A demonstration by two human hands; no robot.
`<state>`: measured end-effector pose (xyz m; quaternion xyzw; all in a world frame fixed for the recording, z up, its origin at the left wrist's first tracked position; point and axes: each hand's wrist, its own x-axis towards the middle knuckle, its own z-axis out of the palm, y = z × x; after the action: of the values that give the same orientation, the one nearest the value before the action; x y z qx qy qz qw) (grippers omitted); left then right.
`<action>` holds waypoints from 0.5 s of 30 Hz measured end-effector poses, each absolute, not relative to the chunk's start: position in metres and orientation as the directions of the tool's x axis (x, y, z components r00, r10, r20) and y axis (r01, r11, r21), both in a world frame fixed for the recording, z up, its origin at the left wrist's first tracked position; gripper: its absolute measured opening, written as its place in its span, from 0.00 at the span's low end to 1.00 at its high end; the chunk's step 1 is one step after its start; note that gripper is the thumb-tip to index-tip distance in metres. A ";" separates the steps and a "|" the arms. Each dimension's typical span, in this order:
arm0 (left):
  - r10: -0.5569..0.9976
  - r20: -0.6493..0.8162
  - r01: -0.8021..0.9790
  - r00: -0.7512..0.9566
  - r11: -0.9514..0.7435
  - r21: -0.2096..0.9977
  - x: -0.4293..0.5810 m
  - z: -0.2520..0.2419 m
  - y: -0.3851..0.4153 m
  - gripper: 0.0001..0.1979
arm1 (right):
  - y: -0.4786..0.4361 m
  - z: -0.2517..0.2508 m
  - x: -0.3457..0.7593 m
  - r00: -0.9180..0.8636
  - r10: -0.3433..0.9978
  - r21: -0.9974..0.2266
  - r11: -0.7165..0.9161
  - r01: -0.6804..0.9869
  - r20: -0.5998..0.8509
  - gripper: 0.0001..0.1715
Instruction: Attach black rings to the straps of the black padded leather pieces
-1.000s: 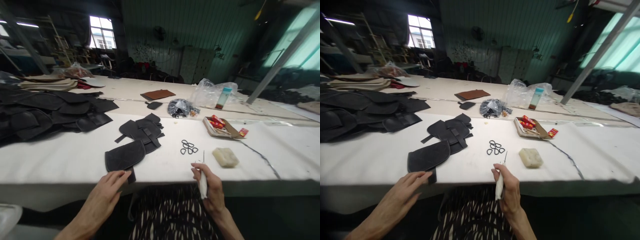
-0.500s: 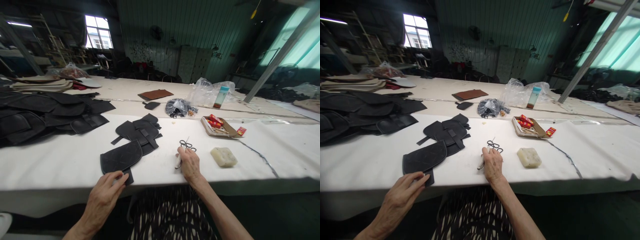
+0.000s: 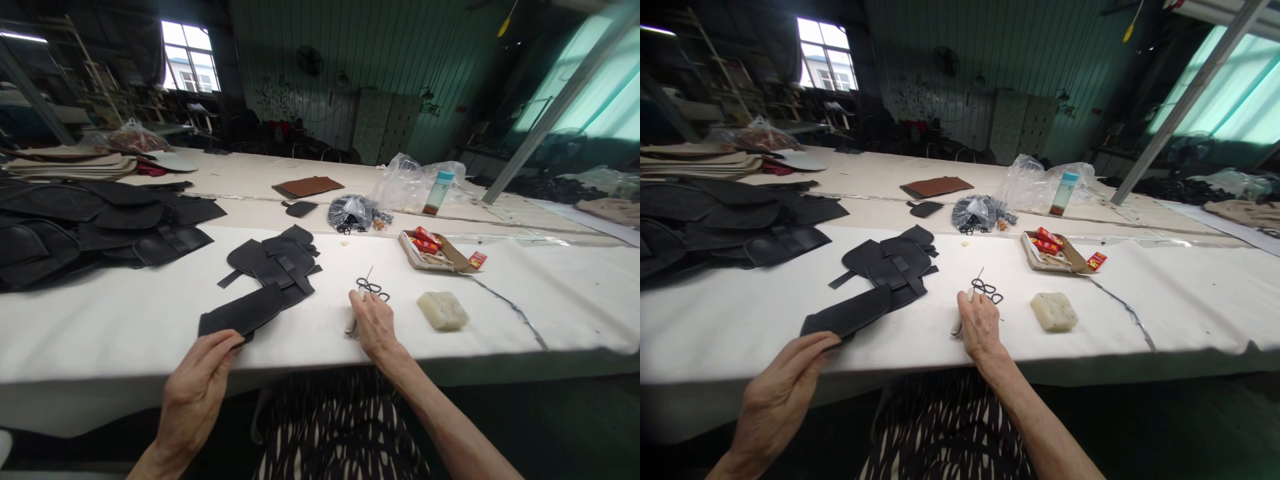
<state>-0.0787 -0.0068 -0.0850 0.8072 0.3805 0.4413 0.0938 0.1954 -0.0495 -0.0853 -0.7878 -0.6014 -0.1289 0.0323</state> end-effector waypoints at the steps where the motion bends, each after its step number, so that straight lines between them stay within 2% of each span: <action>1: 0.724 0.631 0.516 0.279 -0.667 0.537 -0.077 -0.074 -0.012 0.09 | -0.051 -0.085 0.197 0.245 0.938 0.106 -0.277 0.955 0.245 0.13; 5: 0.861 0.483 0.469 0.160 -0.497 0.730 -0.063 -0.023 -0.028 0.10 | -0.055 -0.085 0.200 0.245 0.935 0.101 -0.278 0.955 0.257 0.13; 8: 0.920 0.280 0.460 0.274 -0.381 0.802 -0.039 -0.001 -0.024 0.13 | -0.055 -0.085 0.201 0.232 0.938 0.093 -0.263 0.960 0.257 0.12; 12: 0.852 0.136 0.503 0.505 -0.419 0.756 0.000 -0.017 0.000 0.13 | -0.052 -0.085 0.204 0.219 0.941 0.077 -0.246 0.966 0.257 0.13; 15: 0.853 0.131 0.585 0.505 -0.450 0.674 0.024 -0.045 0.012 0.13 | -0.052 -0.086 0.209 0.201 0.944 0.045 -0.220 0.974 0.262 0.14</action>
<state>0.0239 0.0116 -0.0447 0.8189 0.4391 0.2337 0.2863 0.2085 -0.0524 -0.0857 -0.7721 -0.6212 -0.1172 0.0649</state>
